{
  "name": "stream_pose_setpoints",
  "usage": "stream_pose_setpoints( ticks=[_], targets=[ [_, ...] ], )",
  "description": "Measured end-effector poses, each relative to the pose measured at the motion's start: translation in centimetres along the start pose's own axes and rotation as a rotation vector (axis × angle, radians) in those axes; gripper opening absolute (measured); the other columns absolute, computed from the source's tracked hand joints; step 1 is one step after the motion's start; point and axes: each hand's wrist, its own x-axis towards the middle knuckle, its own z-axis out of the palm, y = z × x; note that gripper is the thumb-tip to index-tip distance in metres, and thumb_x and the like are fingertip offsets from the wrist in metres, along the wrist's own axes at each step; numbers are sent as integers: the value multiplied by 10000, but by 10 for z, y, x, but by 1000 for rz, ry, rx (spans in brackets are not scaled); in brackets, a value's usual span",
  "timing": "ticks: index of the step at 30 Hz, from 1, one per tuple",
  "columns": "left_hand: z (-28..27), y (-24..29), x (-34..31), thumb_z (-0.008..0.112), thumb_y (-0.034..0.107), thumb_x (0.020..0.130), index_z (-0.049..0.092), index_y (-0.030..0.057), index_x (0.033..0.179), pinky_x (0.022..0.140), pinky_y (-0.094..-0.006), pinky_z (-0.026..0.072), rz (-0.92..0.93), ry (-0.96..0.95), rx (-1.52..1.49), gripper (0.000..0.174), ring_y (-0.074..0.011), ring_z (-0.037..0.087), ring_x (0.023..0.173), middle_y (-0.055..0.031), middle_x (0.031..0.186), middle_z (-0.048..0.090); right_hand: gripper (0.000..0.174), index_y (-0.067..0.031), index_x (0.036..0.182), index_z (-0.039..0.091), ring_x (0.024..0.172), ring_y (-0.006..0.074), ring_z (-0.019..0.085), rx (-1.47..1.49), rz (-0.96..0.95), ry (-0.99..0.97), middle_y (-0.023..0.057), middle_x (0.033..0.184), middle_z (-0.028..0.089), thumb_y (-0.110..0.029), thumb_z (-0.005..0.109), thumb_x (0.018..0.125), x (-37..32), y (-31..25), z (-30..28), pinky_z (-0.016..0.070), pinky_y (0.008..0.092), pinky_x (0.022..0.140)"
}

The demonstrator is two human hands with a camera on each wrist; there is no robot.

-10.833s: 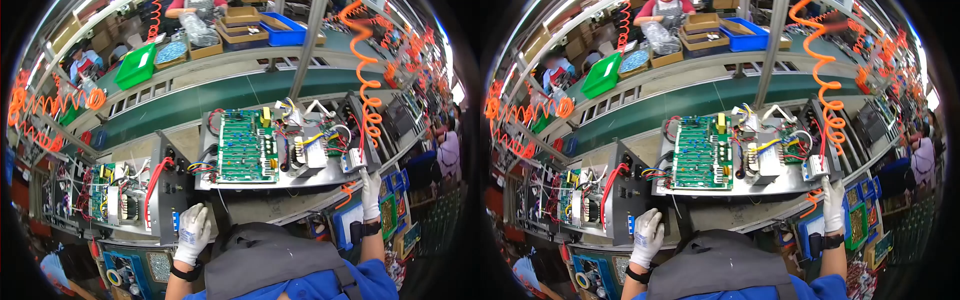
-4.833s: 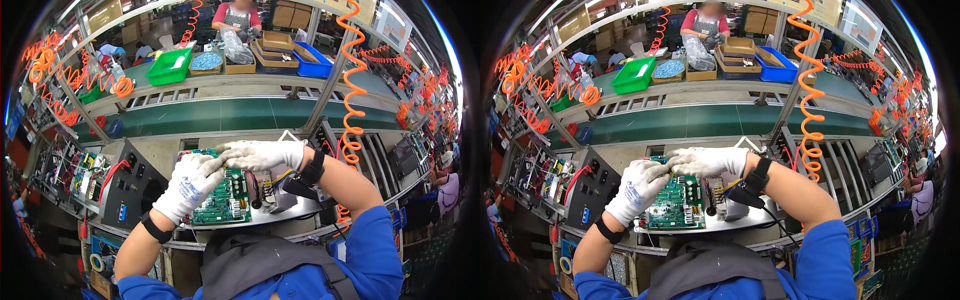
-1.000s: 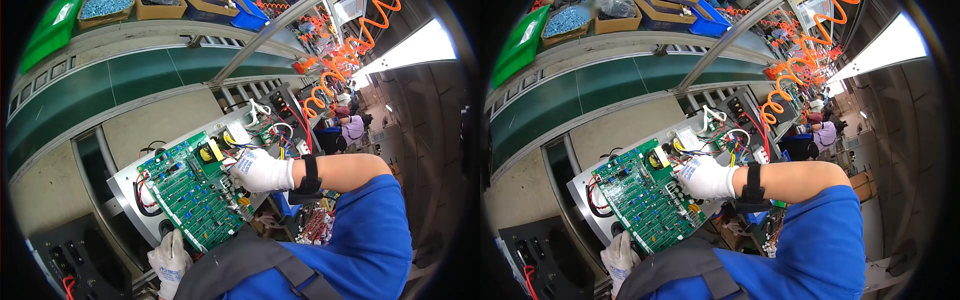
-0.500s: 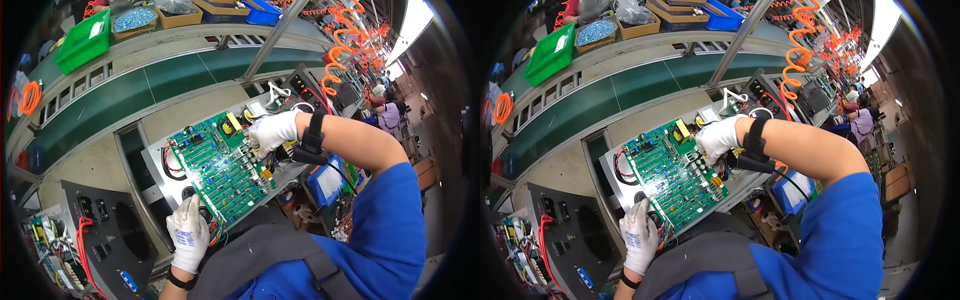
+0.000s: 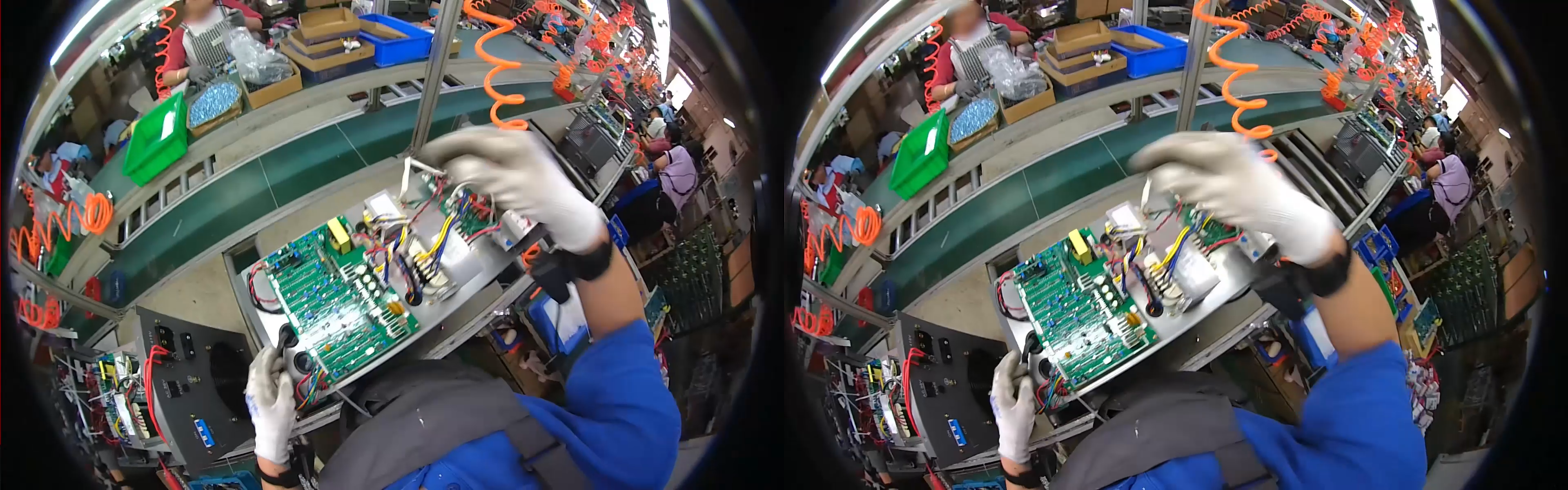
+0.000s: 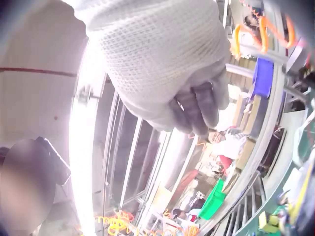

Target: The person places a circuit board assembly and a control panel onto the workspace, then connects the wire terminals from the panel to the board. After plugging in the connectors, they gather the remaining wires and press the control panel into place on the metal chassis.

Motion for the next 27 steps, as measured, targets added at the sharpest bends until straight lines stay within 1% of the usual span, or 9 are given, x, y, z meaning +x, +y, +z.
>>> stream_pose_setpoints(
  ticks=[2,4,6,8,12,17,20,23,27],
  targets=[
    [8,11,-12,496,-52,862,545,-44,1267,827,-287,507,-9,192,50,408,-169,627,874,-129,1100,619,217,21,1019,645,857,82,593,87,256,173,26,910,662,-171,550,985,-48,17,-34,504,275,765],
    [16,41,-15,507,-52,860,563,-48,1243,794,-269,507,-155,201,62,387,-141,625,839,-109,1022,646,178,-8,1028,658,854,105,604,173,415,48,36,880,652,-149,571,964,-84,62,-30,502,289,799],
    [42,77,-4,526,-51,851,599,-51,1185,744,-273,502,64,158,31,342,-142,633,815,-100,968,668,309,-22,1155,624,1010,334,621,-175,180,0,188,1055,635,-98,590,857,-86,85,-4,490,401,897],
    [62,122,11,600,-8,828,639,-8,1131,795,-383,508,273,-6,182,305,-293,646,874,-144,951,675,499,-64,1277,571,1100,342,571,-354,38,-118,189,1156,593,-83,590,779,-74,112,19,446,439,962],
    [93,159,29,652,22,798,672,25,1080,785,-405,501,471,-77,301,283,-317,651,870,-165,979,685,260,-112,1012,687,972,295,602,-767,107,-262,131,1027,599,-99,631,759,-34,107,29,468,418,852],
    [102,119,30,520,42,956,598,-43,1176,768,-286,517,162,-68,-101,248,-161,651,862,-134,1034,668,218,-135,952,661,741,250,641,-500,-382,232,62,922,610,-101,648,737,-31,69,34,518,408,614],
    [97,123,41,479,456,1008,368,-44,1415,749,-239,491,-58,-146,-642,654,-118,615,876,-131,1171,605,291,-79,1037,645,869,273,649,-278,-733,-5,89,1047,635,-108,638,748,-39,24,58,547,405,727],
    [86,119,55,502,602,942,309,-20,1472,663,-187,443,-43,-187,-957,839,-67,565,810,-151,1238,560,273,-36,1002,633,921,296,637,-212,-893,-177,110,1062,619,-114,639,741,-40,-5,78,541,413,761],
    [57,135,59,689,161,903,507,1,1335,686,-201,466,-77,-178,-650,496,-32,543,775,-25,985,629,231,-33,951,625,925,306,625,-146,-858,-427,126,1038,604,-109,643,734,-37,-12,100,534,416,770]
  ],
)
